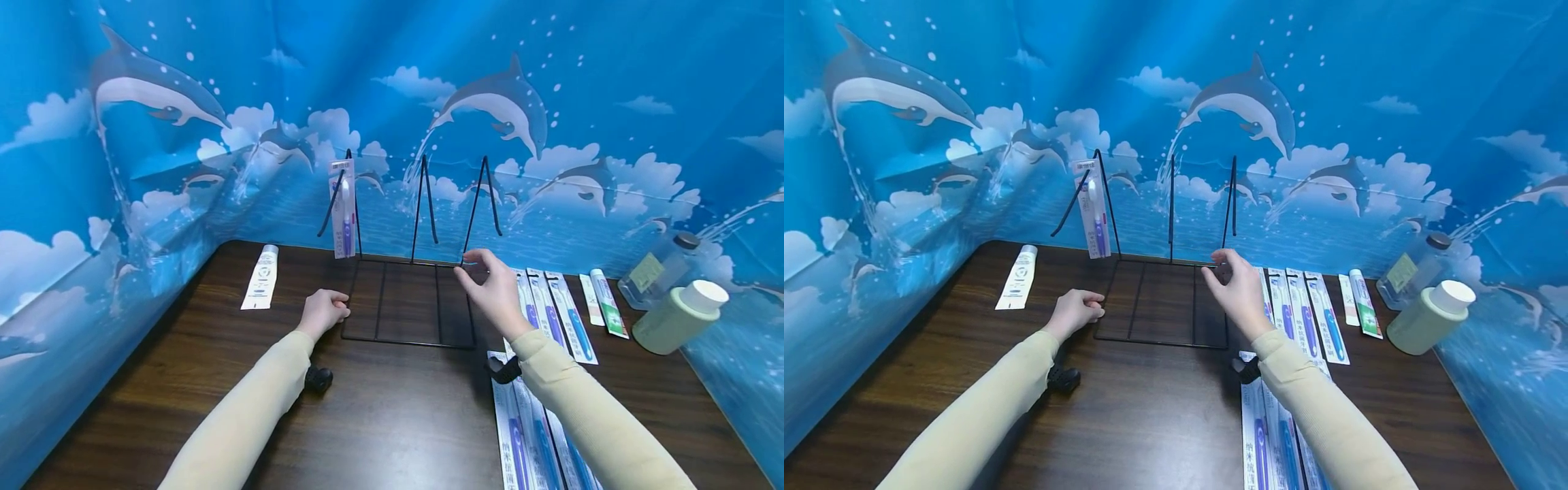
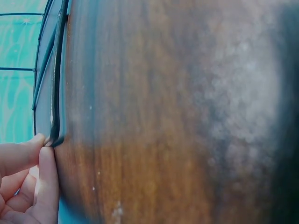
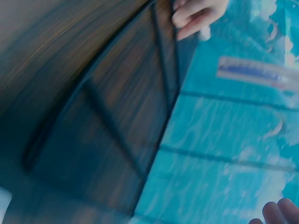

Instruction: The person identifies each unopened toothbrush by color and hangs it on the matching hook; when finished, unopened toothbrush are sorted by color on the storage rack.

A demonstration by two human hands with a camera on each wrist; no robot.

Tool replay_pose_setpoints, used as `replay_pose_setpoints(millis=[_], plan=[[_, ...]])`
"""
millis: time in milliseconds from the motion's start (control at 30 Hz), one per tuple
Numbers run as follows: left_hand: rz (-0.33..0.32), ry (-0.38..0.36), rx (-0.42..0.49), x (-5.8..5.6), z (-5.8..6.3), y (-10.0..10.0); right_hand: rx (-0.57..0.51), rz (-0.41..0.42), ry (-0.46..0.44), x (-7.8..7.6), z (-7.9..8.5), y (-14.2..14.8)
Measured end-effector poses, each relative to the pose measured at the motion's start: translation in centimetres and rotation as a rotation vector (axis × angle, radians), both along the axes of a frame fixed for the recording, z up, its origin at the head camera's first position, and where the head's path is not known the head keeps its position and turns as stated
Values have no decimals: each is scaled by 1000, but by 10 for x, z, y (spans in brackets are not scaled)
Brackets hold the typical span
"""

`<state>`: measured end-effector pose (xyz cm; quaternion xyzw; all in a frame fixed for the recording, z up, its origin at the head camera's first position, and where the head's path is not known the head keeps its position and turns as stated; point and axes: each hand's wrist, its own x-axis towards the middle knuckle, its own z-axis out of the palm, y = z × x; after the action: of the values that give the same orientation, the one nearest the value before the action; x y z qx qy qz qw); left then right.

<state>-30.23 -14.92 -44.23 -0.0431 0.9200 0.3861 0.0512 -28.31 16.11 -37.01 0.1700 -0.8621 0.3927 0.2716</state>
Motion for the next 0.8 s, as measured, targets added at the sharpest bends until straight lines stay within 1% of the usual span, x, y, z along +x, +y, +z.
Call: replay_pose_setpoints(millis=[100, 200, 300, 367, 433, 567, 700, 800], plan=[[0, 0, -3, 0, 0, -2, 13, -30, -17, -2, -7, 17], [6, -10, 5, -1, 0, -1, 40, -65, -14, -7, -14, 36], [10, -16, 10, -2, -1, 0, 70, -109, -23, -13, -22, 54], [16, -20, 14, -4, -1, 0, 89, -139, -41, -19, -27, 64], [21, -23, 13, -5, -2, -1, 104, -164, -73, -27, -34, 72], [30, -23, 17, -4, -2, -2, 123, -189, -124, -43, -44, 83], [28, -6, 21, -2, -2, -1, 156, -217, -188, -56, -50, 90], [24, 0, 16, 0, 0, 1, 181, -239, -264, -65, -52, 95]])
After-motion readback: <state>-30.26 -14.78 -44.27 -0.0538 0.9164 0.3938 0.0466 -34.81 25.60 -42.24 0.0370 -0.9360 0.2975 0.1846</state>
